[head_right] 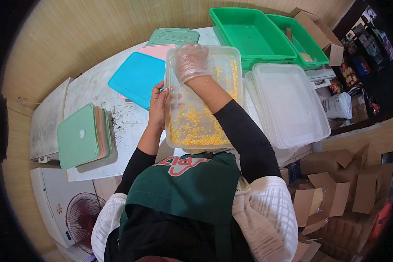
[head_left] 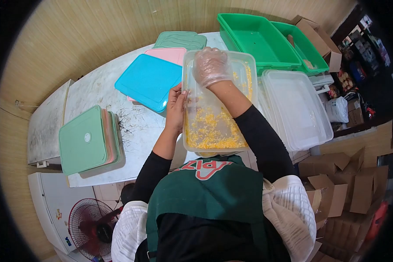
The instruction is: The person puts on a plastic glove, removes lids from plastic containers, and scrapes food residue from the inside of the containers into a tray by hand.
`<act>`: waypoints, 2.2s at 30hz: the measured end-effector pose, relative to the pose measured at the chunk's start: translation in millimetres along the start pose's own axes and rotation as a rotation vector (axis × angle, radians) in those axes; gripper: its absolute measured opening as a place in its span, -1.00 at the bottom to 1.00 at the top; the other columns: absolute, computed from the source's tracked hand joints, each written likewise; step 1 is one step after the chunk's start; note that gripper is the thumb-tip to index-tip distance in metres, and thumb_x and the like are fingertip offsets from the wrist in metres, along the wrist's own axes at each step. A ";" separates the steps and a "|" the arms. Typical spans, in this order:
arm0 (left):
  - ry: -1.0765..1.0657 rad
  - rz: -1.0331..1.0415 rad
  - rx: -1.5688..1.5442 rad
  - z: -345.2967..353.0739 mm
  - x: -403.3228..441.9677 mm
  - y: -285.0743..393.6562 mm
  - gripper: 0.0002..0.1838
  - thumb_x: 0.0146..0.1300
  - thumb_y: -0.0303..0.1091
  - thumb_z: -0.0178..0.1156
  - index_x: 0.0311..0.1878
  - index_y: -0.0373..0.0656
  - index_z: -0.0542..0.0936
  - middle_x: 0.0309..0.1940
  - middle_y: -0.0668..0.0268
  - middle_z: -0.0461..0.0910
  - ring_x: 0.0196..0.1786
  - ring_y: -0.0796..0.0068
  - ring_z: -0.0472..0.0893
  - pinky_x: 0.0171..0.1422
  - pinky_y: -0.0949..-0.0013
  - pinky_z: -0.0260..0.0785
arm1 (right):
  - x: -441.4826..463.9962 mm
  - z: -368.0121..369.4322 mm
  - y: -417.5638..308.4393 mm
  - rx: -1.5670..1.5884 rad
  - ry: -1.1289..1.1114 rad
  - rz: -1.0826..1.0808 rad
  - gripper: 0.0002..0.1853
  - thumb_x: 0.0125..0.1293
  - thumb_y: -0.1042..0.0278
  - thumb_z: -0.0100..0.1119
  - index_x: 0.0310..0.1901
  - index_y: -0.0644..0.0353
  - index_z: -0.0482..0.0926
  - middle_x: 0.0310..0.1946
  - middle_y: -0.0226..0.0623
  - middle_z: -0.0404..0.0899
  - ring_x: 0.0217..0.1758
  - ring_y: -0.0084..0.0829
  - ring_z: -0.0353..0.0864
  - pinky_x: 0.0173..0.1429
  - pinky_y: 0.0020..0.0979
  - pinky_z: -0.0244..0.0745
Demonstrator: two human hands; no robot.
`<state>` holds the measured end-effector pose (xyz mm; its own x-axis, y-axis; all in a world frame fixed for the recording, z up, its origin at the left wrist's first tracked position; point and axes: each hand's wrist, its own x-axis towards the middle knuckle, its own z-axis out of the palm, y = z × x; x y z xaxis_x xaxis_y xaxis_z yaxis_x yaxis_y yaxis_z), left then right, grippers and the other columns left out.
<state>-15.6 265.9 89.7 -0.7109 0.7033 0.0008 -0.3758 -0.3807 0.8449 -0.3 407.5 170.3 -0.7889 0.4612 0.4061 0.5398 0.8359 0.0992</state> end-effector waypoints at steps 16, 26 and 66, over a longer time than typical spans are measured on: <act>0.132 -0.100 -0.017 -8.6 3.4 4.2 -0.73 0.35 -0.34 -0.05 0.07 -0.13 0.27 -0.12 0.24 0.47 -0.13 0.53 0.52 -0.16 0.44 0.47 | 54.2 -43.1 86.7 0.508 -0.244 -0.464 -0.65 0.27 0.12 -0.04 -0.16 0.26 0.54 -0.19 -0.08 0.55 -0.09 -0.13 0.50 0.02 -0.28 0.38; 0.137 -0.073 0.027 -9.1 5.8 5.4 -0.68 0.32 -0.29 0.01 0.09 -0.09 0.23 -0.18 0.21 0.48 -0.25 0.46 0.56 -0.34 0.41 0.51 | 44.3 -125.3 119.7 0.717 -0.042 -0.278 -0.72 0.28 0.20 -0.08 -0.41 0.26 0.44 -0.58 -0.38 0.38 -0.46 -0.49 0.35 -0.27 -0.43 0.31; 0.300 0.086 -0.048 -12.6 14.2 -6.2 -0.71 0.34 -0.34 -0.08 0.08 -0.15 0.20 -0.11 0.17 0.43 -0.16 0.44 0.50 -0.20 0.37 0.47 | -188.0 -24.1 53.3 0.371 0.272 -0.534 -0.61 -0.07 0.44 0.10 -0.09 0.23 0.49 -0.01 -0.20 0.50 -0.02 -0.19 0.53 -0.03 -0.14 0.37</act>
<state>-30.8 270.6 77.8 -0.8822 0.4617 -0.0925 -0.3291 -0.4640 0.8224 183.9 358.2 121.1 -0.7909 -0.0909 0.6052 -0.0747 0.9959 0.0519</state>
